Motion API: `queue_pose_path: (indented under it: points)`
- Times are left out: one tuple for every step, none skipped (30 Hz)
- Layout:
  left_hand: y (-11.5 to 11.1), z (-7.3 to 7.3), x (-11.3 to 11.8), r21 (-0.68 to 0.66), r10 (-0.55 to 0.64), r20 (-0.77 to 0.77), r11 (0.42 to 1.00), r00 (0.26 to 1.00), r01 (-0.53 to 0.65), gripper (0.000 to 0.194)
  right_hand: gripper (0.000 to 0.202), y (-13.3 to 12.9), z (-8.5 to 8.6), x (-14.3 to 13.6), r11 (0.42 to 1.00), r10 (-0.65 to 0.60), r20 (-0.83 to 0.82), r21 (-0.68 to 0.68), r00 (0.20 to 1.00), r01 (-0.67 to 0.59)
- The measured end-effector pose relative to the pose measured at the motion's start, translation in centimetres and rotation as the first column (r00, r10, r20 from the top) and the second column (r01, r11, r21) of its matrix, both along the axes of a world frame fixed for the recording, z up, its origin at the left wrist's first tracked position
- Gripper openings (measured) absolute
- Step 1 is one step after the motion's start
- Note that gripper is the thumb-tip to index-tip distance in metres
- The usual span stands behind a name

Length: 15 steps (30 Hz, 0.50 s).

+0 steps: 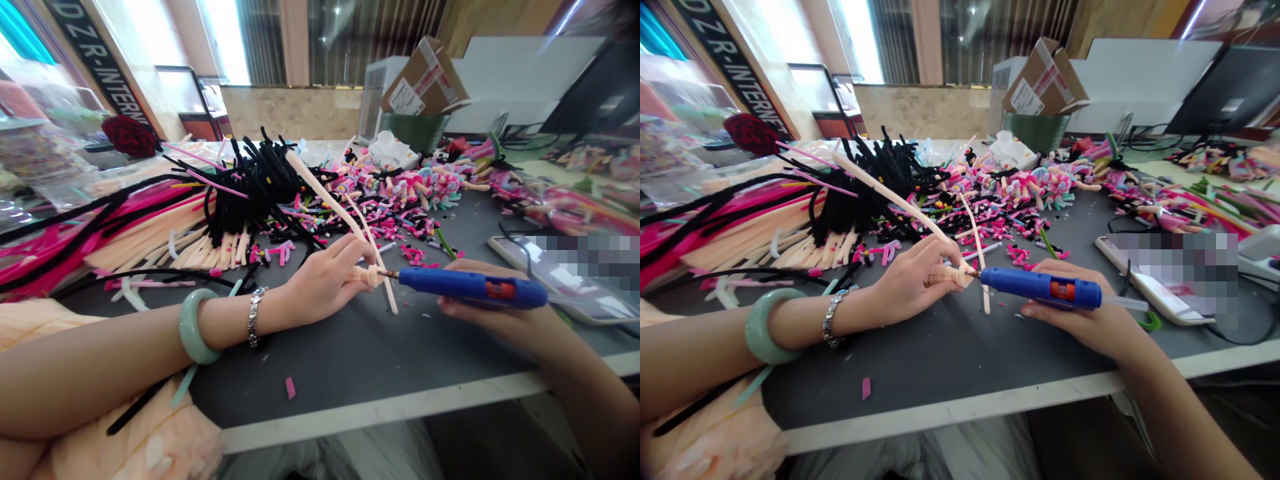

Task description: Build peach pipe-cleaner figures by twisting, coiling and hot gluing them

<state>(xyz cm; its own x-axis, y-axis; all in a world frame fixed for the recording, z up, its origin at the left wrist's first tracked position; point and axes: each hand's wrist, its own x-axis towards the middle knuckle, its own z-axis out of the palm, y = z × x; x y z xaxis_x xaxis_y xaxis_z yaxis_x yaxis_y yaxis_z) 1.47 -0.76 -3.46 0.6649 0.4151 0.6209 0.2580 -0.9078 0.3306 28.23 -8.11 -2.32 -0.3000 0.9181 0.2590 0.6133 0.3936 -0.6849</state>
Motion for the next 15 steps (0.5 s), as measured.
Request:
queue_pose_path:
  points:
    - [0.01,-0.01,0.01,0.005,0.003,0.0,1.0,1.0,-0.003,0.026,0.016,-0.02,-0.02,0.05,1.0,0.003,0.002,-0.001,1.0,-0.003]
    - [0.02,-0.02,0.02,0.009,0.005,0.0,1.0,1.0,-0.005,0.026,0.016,-0.03,-0.05,0.09,1.0,0.005,0.004,-0.001,1.0,-0.005]
    - [0.05,-0.04,0.02,0.013,0.002,0.001,1.0,1.0,-0.002,0.026,0.016,-0.04,-0.08,0.12,1.0,0.005,0.006,-0.002,1.0,-0.005]
    - [0.07,-0.06,0.02,0.017,0.0,0.004,1.0,1.0,0.0,0.026,0.016,-0.05,-0.1,0.13,1.0,0.005,0.008,-0.002,1.0,-0.005]
    - [0.1,-0.09,0.02,0.022,-0.002,0.007,1.0,1.0,0.002,0.027,0.016,-0.04,-0.12,0.13,1.0,0.004,0.012,-0.003,1.0,-0.004]
    - [0.12,-0.12,0.01,0.026,-0.004,0.009,1.0,1.0,0.004,0.027,0.016,-0.03,-0.12,0.12,1.0,0.003,0.015,-0.003,1.0,-0.003]
    - [0.14,-0.15,0.01,0.03,-0.005,0.01,1.0,1.0,0.004,0.027,0.016,-0.02,-0.12,0.11,1.0,0.002,0.02,-0.003,1.0,-0.002]
    - [0.16,-0.17,0.0,0.033,-0.004,0.01,0.999,1.0,0.003,0.028,0.016,-0.01,-0.11,0.1,1.0,0.0,0.025,-0.003,1.0,0.0]
    - [0.17,-0.19,-0.02,0.036,-0.003,0.01,0.999,1.0,0.003,0.028,0.016,-0.01,-0.1,0.1,1.0,-0.002,0.03,-0.004,1.0,0.002]
    - [0.18,-0.2,-0.03,0.037,-0.002,0.01,0.999,1.0,0.002,0.028,0.016,-0.01,-0.1,0.1,1.0,-0.004,0.034,-0.007,0.999,0.004]
    - [0.19,-0.21,-0.04,0.036,-0.001,0.011,0.999,1.0,0.001,0.027,0.016,-0.02,-0.09,0.11,1.0,-0.007,0.037,-0.01,0.999,0.008]
    - [0.2,-0.21,-0.04,0.035,0.0,0.012,0.999,1.0,-0.001,0.026,0.016,-0.04,-0.09,0.12,1.0,-0.01,0.038,-0.011,0.999,0.01]
    - [0.21,-0.22,-0.05,0.033,0.002,0.014,0.999,1.0,-0.002,0.026,0.016,-0.06,-0.08,0.12,1.0,-0.011,0.038,-0.008,0.999,0.011]
    - [0.22,-0.22,-0.05,0.03,0.004,0.015,1.0,1.0,-0.004,0.025,0.016,-0.08,-0.07,0.12,1.0,-0.012,0.038,-0.002,0.999,0.012]
    - [0.23,-0.22,-0.05,0.025,0.007,0.016,1.0,1.0,-0.007,0.025,0.016,-0.1,-0.05,0.1,1.0,-0.014,0.039,0.006,0.999,0.014]
